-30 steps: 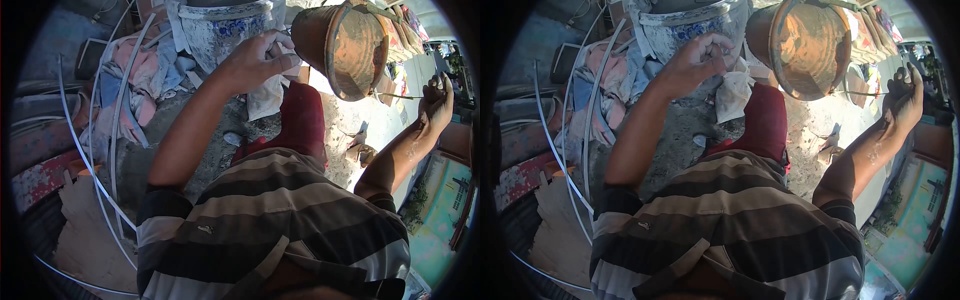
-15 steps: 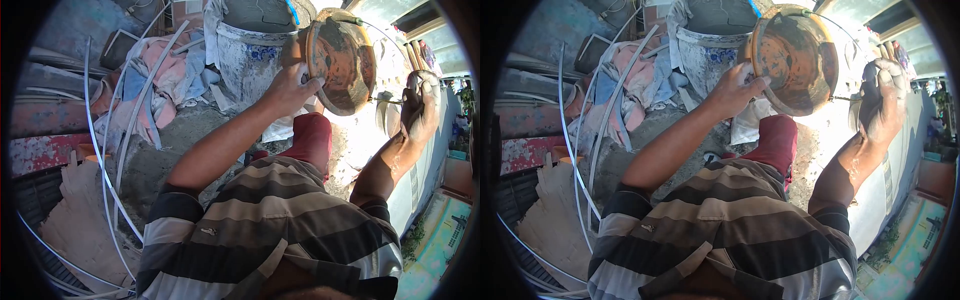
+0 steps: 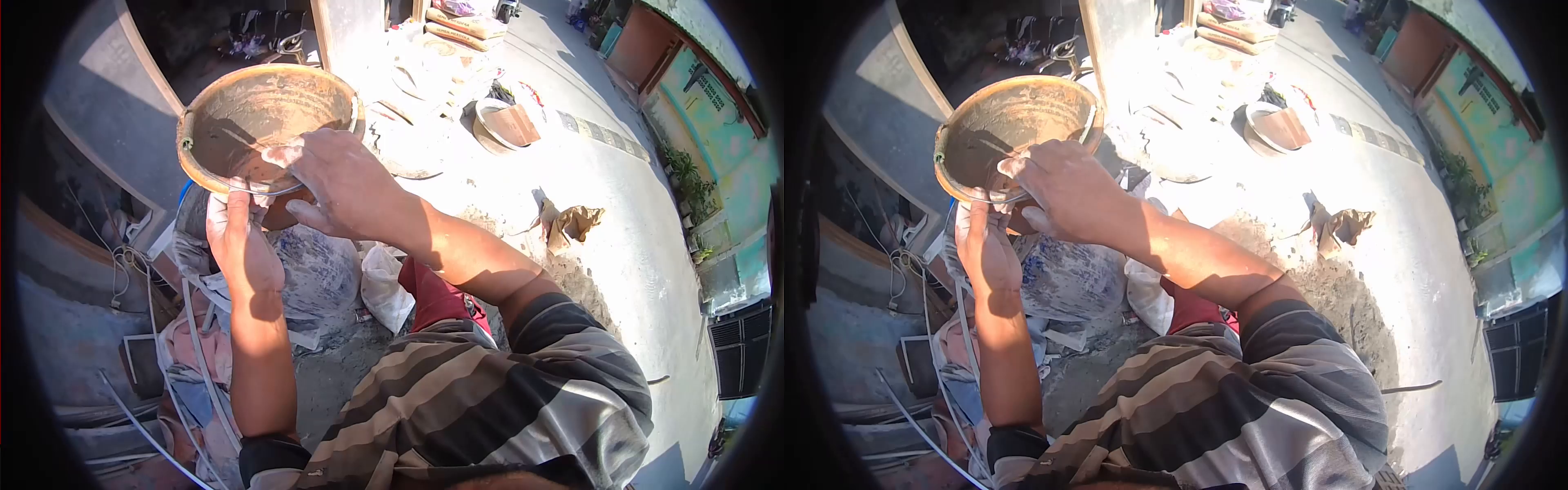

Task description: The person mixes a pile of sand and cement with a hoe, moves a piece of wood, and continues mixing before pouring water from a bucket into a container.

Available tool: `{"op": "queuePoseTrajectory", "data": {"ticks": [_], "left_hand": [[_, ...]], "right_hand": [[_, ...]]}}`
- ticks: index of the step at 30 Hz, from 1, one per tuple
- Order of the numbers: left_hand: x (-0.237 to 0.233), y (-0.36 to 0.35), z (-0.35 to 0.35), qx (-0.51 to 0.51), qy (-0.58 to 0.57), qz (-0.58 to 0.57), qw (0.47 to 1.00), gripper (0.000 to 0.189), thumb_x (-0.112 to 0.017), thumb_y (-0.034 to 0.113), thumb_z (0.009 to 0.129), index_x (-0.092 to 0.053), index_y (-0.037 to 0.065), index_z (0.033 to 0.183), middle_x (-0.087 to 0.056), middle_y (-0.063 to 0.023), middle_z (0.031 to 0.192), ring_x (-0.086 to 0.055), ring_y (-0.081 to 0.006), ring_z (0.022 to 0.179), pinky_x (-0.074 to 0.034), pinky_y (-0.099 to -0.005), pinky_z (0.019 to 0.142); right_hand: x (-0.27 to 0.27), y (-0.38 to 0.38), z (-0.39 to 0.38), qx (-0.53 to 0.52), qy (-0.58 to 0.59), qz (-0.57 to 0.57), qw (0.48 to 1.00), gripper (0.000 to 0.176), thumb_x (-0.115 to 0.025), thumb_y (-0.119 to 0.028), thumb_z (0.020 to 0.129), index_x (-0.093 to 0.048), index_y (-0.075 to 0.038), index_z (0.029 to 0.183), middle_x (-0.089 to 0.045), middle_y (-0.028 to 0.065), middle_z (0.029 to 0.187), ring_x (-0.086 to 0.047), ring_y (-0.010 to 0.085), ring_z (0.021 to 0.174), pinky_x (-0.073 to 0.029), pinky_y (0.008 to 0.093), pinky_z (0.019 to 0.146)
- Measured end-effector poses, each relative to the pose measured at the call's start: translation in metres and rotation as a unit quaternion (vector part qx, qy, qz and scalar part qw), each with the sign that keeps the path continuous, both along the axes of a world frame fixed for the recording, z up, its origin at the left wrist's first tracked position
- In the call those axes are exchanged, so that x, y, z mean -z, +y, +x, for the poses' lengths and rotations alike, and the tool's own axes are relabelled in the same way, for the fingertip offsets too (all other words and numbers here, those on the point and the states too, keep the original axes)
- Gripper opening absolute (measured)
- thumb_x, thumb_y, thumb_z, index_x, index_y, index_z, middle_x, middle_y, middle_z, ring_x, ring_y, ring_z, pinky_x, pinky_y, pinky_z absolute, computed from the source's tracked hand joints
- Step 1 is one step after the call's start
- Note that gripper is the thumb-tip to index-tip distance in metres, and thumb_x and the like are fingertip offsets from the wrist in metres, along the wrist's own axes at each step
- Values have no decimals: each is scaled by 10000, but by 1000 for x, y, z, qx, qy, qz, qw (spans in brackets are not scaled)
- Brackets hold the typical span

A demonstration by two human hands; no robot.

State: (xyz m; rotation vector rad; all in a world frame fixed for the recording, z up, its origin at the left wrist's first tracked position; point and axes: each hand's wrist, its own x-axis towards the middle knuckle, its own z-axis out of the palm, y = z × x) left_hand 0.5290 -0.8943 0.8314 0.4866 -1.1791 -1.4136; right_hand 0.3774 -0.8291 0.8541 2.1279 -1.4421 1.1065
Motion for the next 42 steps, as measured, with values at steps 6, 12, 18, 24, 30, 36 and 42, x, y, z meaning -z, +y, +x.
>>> {"op": "queuePoseTrajectory", "data": {"ticks": [6, 12, 18, 24, 30, 36, 42], "left_hand": [[-14, -2, -7, 39, 36, 5, 999, 317, -485, 211, 971, -496, 6, 1213, -587, -91, 1130, -568, -165, 990, -425, -312, 867], [-5, -48, 25, 41, -109, -79, 990, 138, -468, 139, 964, -524, 14, 951, -521, -34, 813, -482, -109, 732, -419, -258, 731], [104, -146, 126, -433, -452, -7, 780, 392, -621, 321, 850, -563, -31, 1011, -594, -190, 951, -593, -322, 917, -451, -414, 837], [187, -188, 155, -463, -538, 166, 684, 757, -557, 466, 825, -332, -33, 1348, -300, -270, 1408, -309, -386, 1319, -298, -554, 1020], [198, -186, 133, -523, -435, 203, 704, 608, -505, 361, 865, -365, -41, 1299, -364, -254, 1336, -352, -408, 1261, -313, -542, 996], [213, -188, 128, -620, -350, 145, 687, 559, -460, 297, 887, -361, -79, 1288, -392, -267, 1284, -381, -431, 1204, -307, -522, 987], [205, -188, 128, -609, -369, 111, 693, 599, -403, 333, 913, -330, -90, 1332, -349, -261, 1345, -335, -420, 1252, -263, -513, 1036]], "right_hand": [[10, -24, -1, 58, 42, -41, 997, 362, -674, -220, 718, -598, -61, 1034, -626, 107, 839, -604, 280, 791, -451, 397, 769], [1, -56, -12, 41, -98, 74, 992, 362, -669, -244, 753, -597, -55, 1054, -641, 169, 976, -616, 339, 897, -462, 423, 807], [-27, -130, 0, 19, -267, 72, 961, 502, -708, -334, 761, -595, 11, 1108, -634, 237, 1049, -611, 358, 996, -472, 386, 887], [30, -271, 25, -106, -407, 85, 903, 434, -762, -276, 756, -633, 55, 1005, -673, 177, 956, -661, 248, 815, -522, 348, 734], [112, -342, 38, 13, -606, 334, 722, 318, -752, -209, 792, -662, 32, 979, -669, 136, 944, -642, 211, 784, -526, 349, 720], [205, -407, 49, 22, -564, 466, 681, 361, -747, -210, 785, -656, 52, 1017, -661, 173, 996, -638, 246, 806, -517, 366, 721], [300, -433, 73, 167, -337, 637, 673, 466, -621, -297, 863, -569, 8, 1213, -587, 208, 1200, -571, 297, 1101, -429, 438, 957]]}}
